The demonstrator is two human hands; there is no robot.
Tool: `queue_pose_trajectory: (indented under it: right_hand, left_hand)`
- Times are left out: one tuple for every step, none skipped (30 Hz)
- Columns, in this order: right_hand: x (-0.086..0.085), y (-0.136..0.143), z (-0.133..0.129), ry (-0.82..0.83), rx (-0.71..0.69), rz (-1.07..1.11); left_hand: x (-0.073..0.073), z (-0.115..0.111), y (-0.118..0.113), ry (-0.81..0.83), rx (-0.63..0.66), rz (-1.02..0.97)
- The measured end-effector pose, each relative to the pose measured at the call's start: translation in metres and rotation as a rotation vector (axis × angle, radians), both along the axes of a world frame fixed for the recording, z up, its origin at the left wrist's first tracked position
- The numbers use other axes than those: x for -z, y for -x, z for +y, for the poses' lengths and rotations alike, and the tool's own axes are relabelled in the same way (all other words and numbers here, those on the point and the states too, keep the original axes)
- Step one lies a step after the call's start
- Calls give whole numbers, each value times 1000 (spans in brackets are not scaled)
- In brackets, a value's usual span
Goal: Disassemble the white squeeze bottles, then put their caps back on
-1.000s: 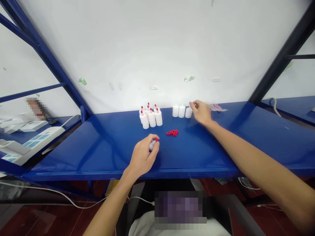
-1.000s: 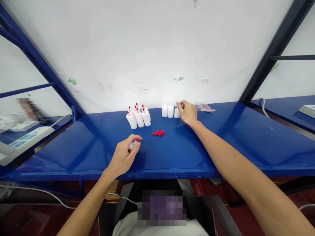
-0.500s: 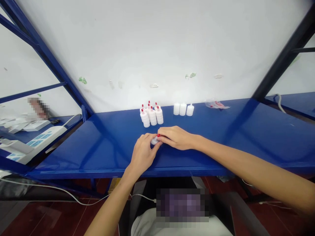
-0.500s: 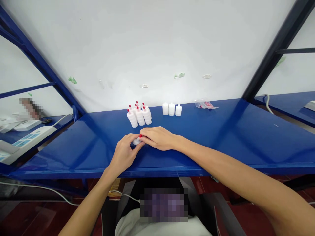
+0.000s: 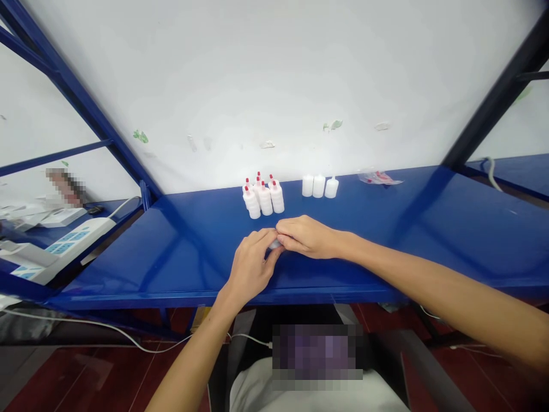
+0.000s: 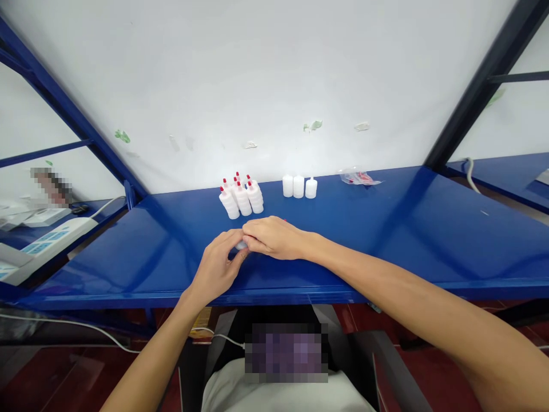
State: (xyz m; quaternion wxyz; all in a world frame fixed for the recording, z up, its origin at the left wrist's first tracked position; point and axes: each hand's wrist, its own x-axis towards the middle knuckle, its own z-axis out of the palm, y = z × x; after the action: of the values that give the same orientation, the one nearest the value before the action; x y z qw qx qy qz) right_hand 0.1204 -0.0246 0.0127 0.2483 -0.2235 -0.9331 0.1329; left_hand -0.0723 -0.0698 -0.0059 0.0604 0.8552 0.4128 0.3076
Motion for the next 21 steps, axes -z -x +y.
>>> queue_pose_trajectory:
  right_hand:
    - [-1, 1, 0, 36, -2, 27]
    - [-2, 1, 0, 78, 0, 61]
    - [-4, 0, 0, 123, 15, 102]
    - [-6, -2, 1, 166, 47, 153]
    - [-9, -5, 3, 200, 93, 209]
    - [-12, -11, 6, 216, 147, 255]
    - [-14, -18, 10, 211, 205, 278]
    - [-17, -26, 15, 186, 257, 261]
    - [-18, -34, 22, 145, 305, 195]
    - [-18, -43, 28, 104, 352, 96]
    - [-16, -52, 35, 81, 413, -14]
    - [-14, -59, 42, 76, 480, -112]
    - [-11, -65, 48, 84, 538, -195]
    - [-8, -70, 52, 103, 585, -262]
    - [-5, -73, 56, 125, 615, -313]
    - [-3, -75, 58, 146, 626, -353]
    - [-1, -76, 60, 163, 625, -382]
    - [1, -75, 60, 175, 616, -402]
    - [2, -74, 60, 180, 604, -413]
    - [2, -73, 59, 181, 589, -410]
    - [2, -71, 58, 181, 569, -397]
  left_hand:
    - [1, 0, 0, -18, -7, 5]
    - [2, 0, 1, -39, -16, 0]
    - [3, 0, 2, -61, -31, -17]
    - [4, -1, 2, -85, -50, -47]
    - [4, -1, 2, -104, -68, -83]
    - [4, -1, 3, -110, -83, -117]
    - [4, -1, 2, -101, -92, -142]
    - [3, -1, 2, -79, -92, -158]
    - [2, -1, 1, -49, -90, -163]
    - [2, -1, 1, -16, -88, -165]
    - [1, 0, 0, 14, -89, -166]
    - [0, 0, 0, 37, -93, -169]
    - [0, 0, -1, 54, -97, -169]
    - [0, 1, -1, 71, -99, -162]
    - [0, 1, -1, 86, -100, -150]
    - [0, 0, -1, 100, -100, -135]
    - [0, 0, -1, 112, -98, -117]
    - [0, 0, -1, 123, -98, -100]
    - [-1, 0, -1, 130, -98, -85]
    - [-1, -1, -1, 134, -98, -70]
    - [-1, -1, -1, 135, -98, -58]
